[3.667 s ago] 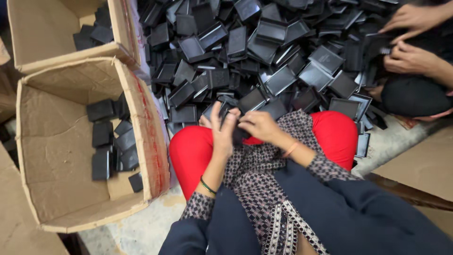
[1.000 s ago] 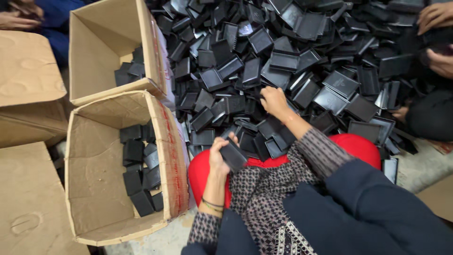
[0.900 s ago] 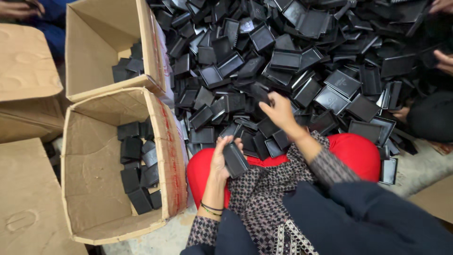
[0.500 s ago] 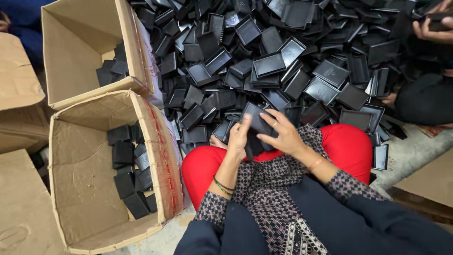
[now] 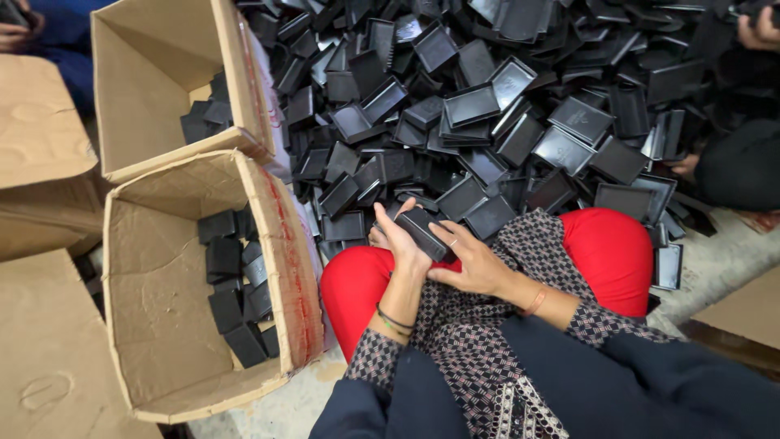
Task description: The person sits on the floor and repeatedly picks up small black rectangular components from a large pile, briefly turns them over, and places them into a cardboard box. The action is repeated continuously with both hands.
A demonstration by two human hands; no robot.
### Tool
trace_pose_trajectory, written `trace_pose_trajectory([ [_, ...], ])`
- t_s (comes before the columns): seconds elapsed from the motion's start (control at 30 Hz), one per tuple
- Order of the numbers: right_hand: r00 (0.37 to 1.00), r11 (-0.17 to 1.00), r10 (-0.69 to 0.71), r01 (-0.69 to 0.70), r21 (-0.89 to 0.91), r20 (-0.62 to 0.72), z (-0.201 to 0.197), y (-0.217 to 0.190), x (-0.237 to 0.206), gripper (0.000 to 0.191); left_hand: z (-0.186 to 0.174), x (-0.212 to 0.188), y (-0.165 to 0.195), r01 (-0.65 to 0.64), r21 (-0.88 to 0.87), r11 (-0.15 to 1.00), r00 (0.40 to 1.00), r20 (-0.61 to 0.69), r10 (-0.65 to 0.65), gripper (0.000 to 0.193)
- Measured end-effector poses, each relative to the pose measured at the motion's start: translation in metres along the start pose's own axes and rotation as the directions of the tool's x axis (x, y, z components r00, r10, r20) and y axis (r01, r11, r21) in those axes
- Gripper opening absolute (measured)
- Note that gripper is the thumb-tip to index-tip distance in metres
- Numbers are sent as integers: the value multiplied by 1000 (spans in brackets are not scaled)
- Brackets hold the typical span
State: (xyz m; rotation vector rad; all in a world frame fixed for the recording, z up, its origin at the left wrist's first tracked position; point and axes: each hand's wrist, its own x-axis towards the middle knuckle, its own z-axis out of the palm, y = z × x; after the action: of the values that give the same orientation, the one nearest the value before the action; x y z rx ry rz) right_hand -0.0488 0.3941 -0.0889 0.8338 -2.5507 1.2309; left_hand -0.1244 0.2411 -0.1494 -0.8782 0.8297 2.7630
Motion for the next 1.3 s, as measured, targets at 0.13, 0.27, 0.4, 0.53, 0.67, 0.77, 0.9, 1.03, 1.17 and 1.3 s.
trace_pose_trajectory([
  [0.13, 972, 946, 216, -233, 227, 95, -10, -12, -10, 56, -14, -12, 4, -600, 684, 416, 781, 385, 492, 57],
  [0.27, 945, 921, 44, -165, 354, 325, -2, 4, -1, 42, -52, -73, 64, -745, 646, -166, 420, 648, 635, 45],
  [0.4, 985, 984, -147, 154, -85, 89, 12, 83, 38, 23, -81, -150, 206, -521, 738, -429, -27, 488, 873, 46],
  [0.53, 992, 782, -49, 111, -613, 116, 13, 170, 70, 18, -78, -201, 269, -88, 820, -566, -114, 556, 823, 47],
  [0.67, 996, 797, -8, 62, -601, 92, -7, 179, 76, 9, -67, -192, 206, -484, 723, -493, -20, 554, 832, 39],
  [0.77, 984, 973, 18, -58, -224, -177, -11, 128, 66, 13, -52, -136, 118, -616, 775, -139, 452, 493, 743, 61],
  [0.9, 983, 950, 165, -179, 257, 76, 13, 55, 55, 18, -29, -70, 32, -646, 395, 653, 737, 547, 398, 87],
  [1.03, 978, 951, 173, -197, 240, 118, 36, 60, 85, 24, -17, -32, 61, -433, 5, 902, 865, 286, 413, 57],
  [1.17, 990, 987, -127, 119, -109, -68, 56, 109, 151, 73, -34, -42, 121, -166, -152, 974, 957, 216, 196, 59],
  [1.3, 968, 911, -167, 223, -347, 185, 85, 125, 194, 94, -58, -64, 134, -122, -208, 971, 975, 160, 157, 68],
])
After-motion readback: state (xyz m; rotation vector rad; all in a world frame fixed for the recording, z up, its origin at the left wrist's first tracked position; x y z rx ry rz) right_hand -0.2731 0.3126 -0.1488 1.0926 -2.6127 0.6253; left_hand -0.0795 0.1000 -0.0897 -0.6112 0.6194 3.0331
